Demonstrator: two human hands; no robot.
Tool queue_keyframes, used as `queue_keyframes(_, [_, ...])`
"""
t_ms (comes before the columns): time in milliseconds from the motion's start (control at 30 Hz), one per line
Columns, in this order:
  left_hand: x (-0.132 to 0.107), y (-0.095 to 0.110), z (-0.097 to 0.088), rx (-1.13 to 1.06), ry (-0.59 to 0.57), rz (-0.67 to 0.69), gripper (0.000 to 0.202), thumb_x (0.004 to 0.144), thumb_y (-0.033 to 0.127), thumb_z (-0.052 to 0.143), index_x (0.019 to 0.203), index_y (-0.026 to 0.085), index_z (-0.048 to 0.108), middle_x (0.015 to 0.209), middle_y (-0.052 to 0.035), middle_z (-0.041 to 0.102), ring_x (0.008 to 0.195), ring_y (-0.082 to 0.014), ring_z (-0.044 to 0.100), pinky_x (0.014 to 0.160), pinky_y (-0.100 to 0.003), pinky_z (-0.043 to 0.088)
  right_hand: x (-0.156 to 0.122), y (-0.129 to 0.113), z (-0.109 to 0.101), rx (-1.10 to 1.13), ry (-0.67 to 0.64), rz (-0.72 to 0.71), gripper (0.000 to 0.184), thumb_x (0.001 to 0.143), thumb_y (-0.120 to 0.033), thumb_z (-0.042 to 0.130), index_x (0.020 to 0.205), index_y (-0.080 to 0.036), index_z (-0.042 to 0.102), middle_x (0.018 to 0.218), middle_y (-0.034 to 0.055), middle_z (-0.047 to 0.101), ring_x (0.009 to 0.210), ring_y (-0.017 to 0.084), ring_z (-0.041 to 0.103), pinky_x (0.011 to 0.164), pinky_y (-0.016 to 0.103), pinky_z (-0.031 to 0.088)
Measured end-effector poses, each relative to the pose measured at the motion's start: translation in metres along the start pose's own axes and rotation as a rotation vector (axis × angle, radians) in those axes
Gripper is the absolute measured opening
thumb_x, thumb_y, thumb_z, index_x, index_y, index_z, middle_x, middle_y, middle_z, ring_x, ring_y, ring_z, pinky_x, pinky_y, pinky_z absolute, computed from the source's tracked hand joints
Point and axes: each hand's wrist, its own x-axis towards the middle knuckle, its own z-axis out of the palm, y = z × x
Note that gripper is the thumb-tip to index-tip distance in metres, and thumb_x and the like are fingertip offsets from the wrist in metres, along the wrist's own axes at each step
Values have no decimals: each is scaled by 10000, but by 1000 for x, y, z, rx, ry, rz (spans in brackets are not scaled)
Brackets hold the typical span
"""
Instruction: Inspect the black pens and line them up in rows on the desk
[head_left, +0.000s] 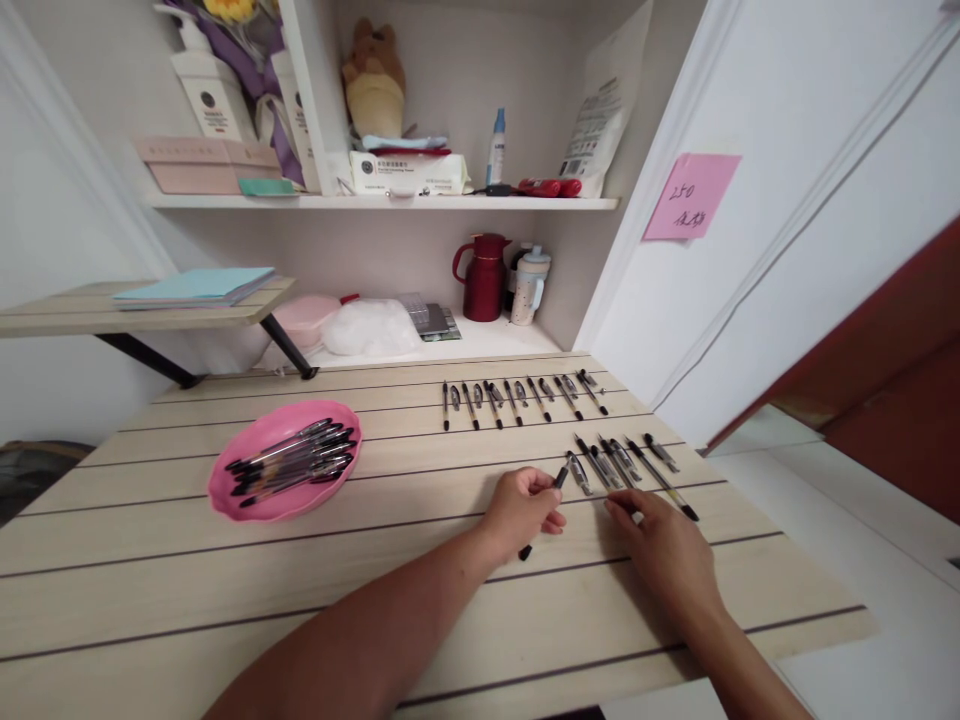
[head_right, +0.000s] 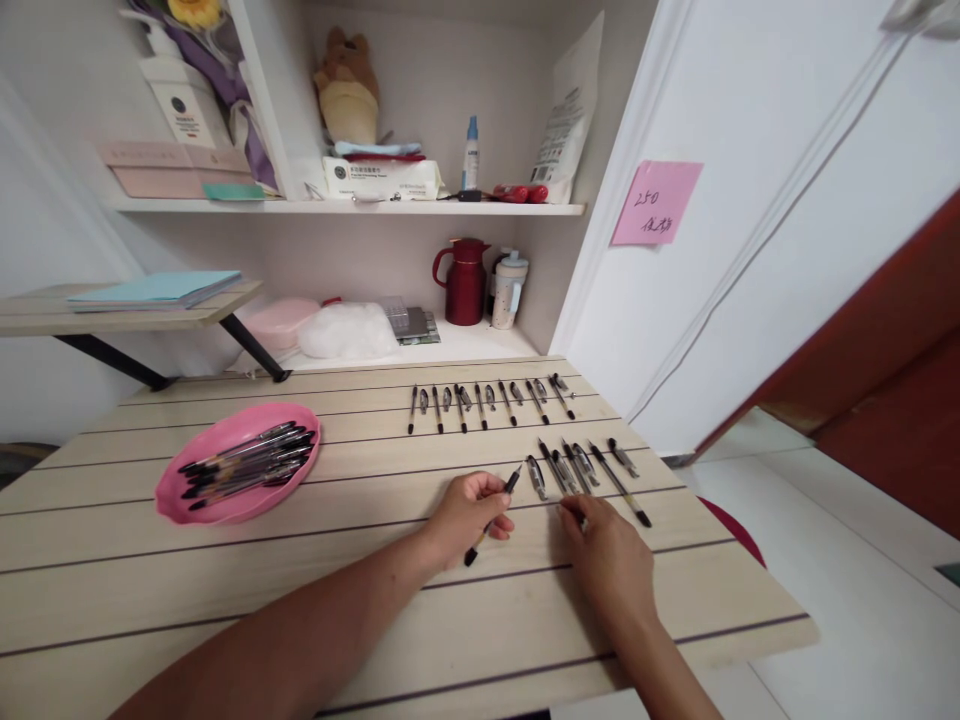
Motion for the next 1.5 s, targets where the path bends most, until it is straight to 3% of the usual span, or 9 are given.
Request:
queue_keyframes(100, [-1,2,1,-29,12,-12,203,636,298,630,729,157,519,639,20,515,527,-101,570,516,-229,453,-6,-4,-1,170,-43,-14,279,776,-397,433,815,-207,634,771,37,671,612,164,565,560,260,378])
queue_keyframes(200, [-3,6,2,-75,32,-6,173,644,271,610,728,155,514,624,20,524,538,-107,577,519,-222,441,-17,-22,1,356,-164,-71,310,798,-422,407,701,-193,592,626,24,628,575,153,547,555,241,394])
queue_keyframes(333, [-6,11,2,-141,62,14,182,644,282,608,723,153,507,597,11,545,546,-113,572,536,-228,441,-34,-49,7,426,-220,-125,241,776,-412,463,806,-193,560,659,13,624,533,136,537,518,226,389])
queue_keyframes(533, [-8,12,0,-178,72,22,254,620,329,650,723,155,496,611,-4,576,579,-125,577,589,-252,454,-40,-58,15,260,-87,-163,204,801,-342,411,840,-197,550,722,44,632,574,159,561,533,253,368])
queue_keyframes(667, [-7,11,0,-160,73,22,237,645,312,637,762,146,514,649,-16,576,593,-114,563,602,-250,458,-37,-53,16,196,-94,-180,226,822,-321,372,859,-197,557,726,48,635,605,170,571,559,267,370])
queue_keyframes(833, [-4,9,1,-147,156,39,309,641,232,653,916,147,540,781,-34,563,738,-129,564,666,-250,472,-21,-39,15,23,-25,-189,222,833,-279,368,869,-181,563,767,66,635,654,172,584,566,264,352])
queue_keyframes(1100, [-4,8,-1,-139,126,46,215,689,186,594,894,143,549,794,-42,558,788,-135,563,712,-269,472,0,-33,19,-242,-96,-182,216,844,-214,382,744,-169,569,758,64,609,597,138,569,501,255,279])
queue_keyframes(1500, [-4,7,0,-128,121,54,186,677,185,612,850,147,554,741,-28,561,751,-127,558,705,-265,467,-4,-33,17,-292,-48,-198,231,864,-264,370,802,-173,573,793,76,603,605,151,580,495,258,305])
